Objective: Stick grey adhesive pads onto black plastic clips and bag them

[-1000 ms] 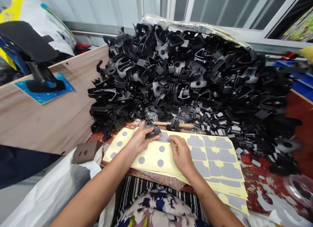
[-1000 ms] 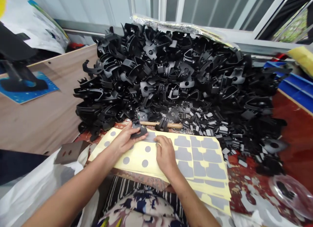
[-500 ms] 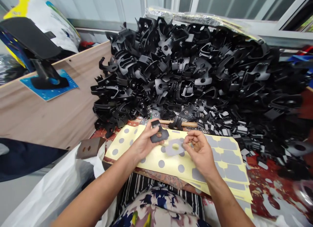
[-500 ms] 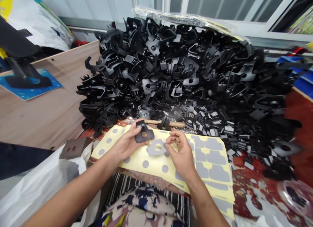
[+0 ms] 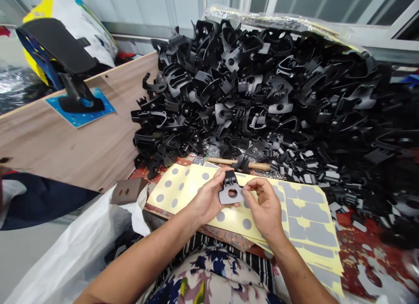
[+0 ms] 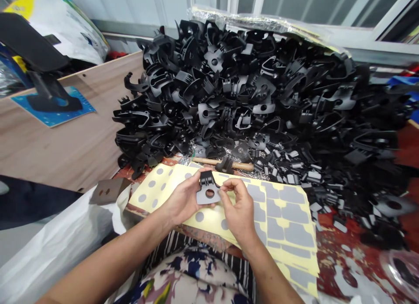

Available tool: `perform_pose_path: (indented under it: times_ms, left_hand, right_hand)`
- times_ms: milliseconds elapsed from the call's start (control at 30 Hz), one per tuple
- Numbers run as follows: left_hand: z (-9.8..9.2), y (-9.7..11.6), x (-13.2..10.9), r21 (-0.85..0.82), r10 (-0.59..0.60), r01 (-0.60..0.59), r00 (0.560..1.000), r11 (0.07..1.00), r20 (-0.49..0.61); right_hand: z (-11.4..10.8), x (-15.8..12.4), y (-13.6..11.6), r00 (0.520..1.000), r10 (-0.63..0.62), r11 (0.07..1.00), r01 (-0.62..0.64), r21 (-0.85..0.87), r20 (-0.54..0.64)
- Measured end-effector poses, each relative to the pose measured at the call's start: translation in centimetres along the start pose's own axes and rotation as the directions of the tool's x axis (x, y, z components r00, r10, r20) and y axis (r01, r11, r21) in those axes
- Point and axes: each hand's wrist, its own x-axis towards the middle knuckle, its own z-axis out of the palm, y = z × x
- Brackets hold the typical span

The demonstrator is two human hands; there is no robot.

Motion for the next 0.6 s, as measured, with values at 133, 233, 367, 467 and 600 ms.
perform_pose_path:
  times_ms: [133,233,367,467,600]
  left_hand:
    - [-0.1,-0.1,-0.1,0.000,0.003,-0.003,1.000,1.000,-0.010]
    - [-0.1,0.0,-0.3,0.002,0.008,-0.008,1.000,1.000,0.000]
    - [0.0,-0.4,-0.6,0.075,0.035,-0.036,0.999,0.997,0.014]
    - [-0.1,-1.4,-0.2,0.192,0.136,-0.135,0.991,0.972,0.006]
    - [-0.5,-2.9,0.4,0.391,0.387,-0.325,0.917,0.861,-0.091]
  right_hand:
    - [0.2,-0.1,0.2,1.000,0.003,1.000,-0.003,0.000,-0.011]
    - [0.3,-0.1,0.2,1.000,-0.015,0.999,0.015,-0.043,-0.008]
    - [0.3,-0.3,-0.5,0.996,-0.091,0.980,0.093,-0.175,0.018]
    - [0.7,-0.7,-0.8,0.980,-0.196,0.926,0.198,-0.320,0.038]
    - [1.5,-1.6,-0.4,0.889,-0.439,0.777,0.446,-0.444,0.125]
